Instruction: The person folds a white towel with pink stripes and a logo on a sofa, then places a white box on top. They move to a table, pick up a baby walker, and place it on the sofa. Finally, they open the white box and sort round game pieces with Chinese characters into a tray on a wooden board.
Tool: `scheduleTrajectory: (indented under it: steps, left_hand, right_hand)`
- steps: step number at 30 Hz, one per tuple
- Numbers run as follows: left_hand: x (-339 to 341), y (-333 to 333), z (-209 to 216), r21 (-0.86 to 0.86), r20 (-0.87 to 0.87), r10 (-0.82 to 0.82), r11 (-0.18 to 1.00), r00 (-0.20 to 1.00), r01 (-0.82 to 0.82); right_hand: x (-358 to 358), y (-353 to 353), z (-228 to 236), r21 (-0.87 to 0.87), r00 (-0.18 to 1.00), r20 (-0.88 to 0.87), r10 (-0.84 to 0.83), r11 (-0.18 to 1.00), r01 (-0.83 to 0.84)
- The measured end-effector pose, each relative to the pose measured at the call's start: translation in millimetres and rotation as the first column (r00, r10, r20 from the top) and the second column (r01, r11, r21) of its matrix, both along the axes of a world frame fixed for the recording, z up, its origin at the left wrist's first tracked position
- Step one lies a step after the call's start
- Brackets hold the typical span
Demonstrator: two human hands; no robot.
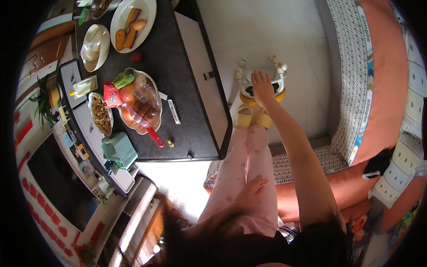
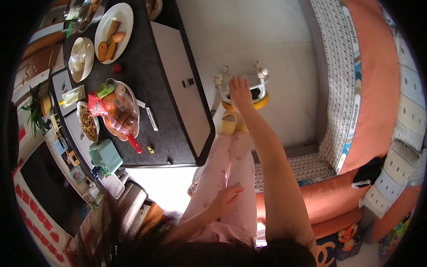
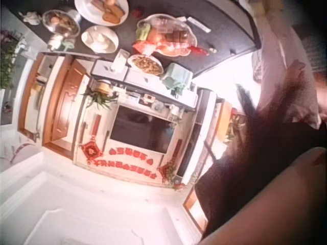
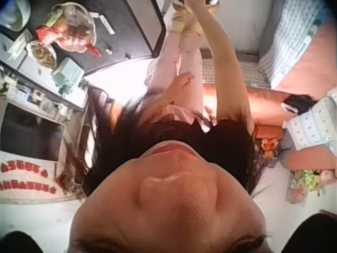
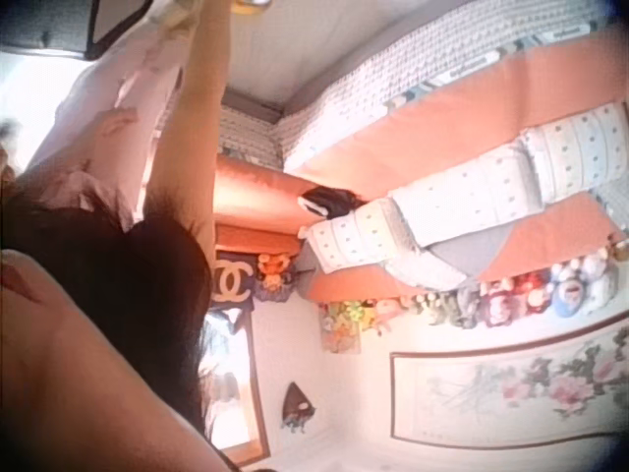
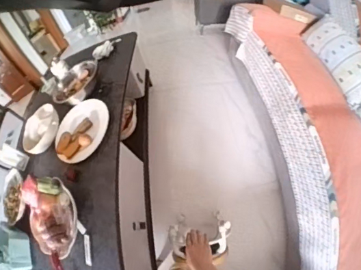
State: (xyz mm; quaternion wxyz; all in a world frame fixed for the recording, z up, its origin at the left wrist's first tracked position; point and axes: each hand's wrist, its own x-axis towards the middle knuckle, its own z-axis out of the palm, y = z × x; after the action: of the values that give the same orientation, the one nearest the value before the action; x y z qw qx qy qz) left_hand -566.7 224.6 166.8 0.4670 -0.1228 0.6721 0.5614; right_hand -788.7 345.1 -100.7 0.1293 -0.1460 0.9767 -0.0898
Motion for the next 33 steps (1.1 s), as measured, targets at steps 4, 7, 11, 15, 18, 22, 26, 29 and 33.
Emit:
scheduleTrajectory:
  steps: [4, 7, 11, 15, 18, 22, 26, 29, 33]
  left_hand:
    - [-15.3, -13.3, -14.8, -0.077, -0.004, 0.120, 0.990, 0.993, -0.120]
    - [-31.4, -22.5, -23.3, -0.061, -0.010, 0.232, 0.971, 0.973, -0.232]
    - [-57.6, -32.3, -12.1, 0.080, -0.170, 0.527, 0.849, 0.833, -0.522]
    - [-119.4, -45.9, 9.9, -0.189, -0.532, 0.247, 0.898, 0.810, -0.398]
    - [-201.2, -23.7, 64.0, -0.145, -0.452, 0.607, 0.672, 0.653, -0.726]
    - [-268.8, -12.3, 94.5, -0.174, -0.231, 0.487, 0.831, 0.842, -0.528]
    - [-311.2, 59.9, 110.2, -0.042, 0.130, 0.670, 0.740, 0.731, -0.671]
    - [-329.7, 97.5, 136.4, -0.143, 0.018, 0.630, 0.771, 0.777, -0.621]
    - [-371.3, 141.2, 185.2, -0.148, -0.228, 0.564, 0.786, 0.794, -0.600]
  right_hand:
    - [-18.7, -9.3, -15.0, 0.002, 0.860, 0.510, -0.009, 1.000, 0.009]
    - [2.7, 28.4, -7.1, -0.120, 0.764, 0.643, -0.050, 0.979, 0.165]
    - [3.2, 64.8, 95.4, -0.340, 0.849, 0.521, -0.094, 0.889, 0.308]
    - [9.8, 92.4, 271.3, -0.477, 0.916, 0.402, -0.011, 0.851, 0.219]
    - [21.7, 117.0, 376.0, -0.603, 0.975, 0.218, 0.052, 0.792, 0.093]
    - [12.6, 153.1, 462.4, -0.639, 0.993, 0.071, 0.099, 0.768, -0.031]
    - [-5.4, 211.9, 476.2, -0.608, 0.963, 0.264, -0.047, 0.767, 0.204]
    - [-35.9, 242.8, 478.5, -0.637, 0.969, 0.234, -0.074, 0.742, 0.210]
    - [-89.7, 287.1, 483.7, -0.553, 0.861, 0.466, -0.204, 0.693, 0.463]
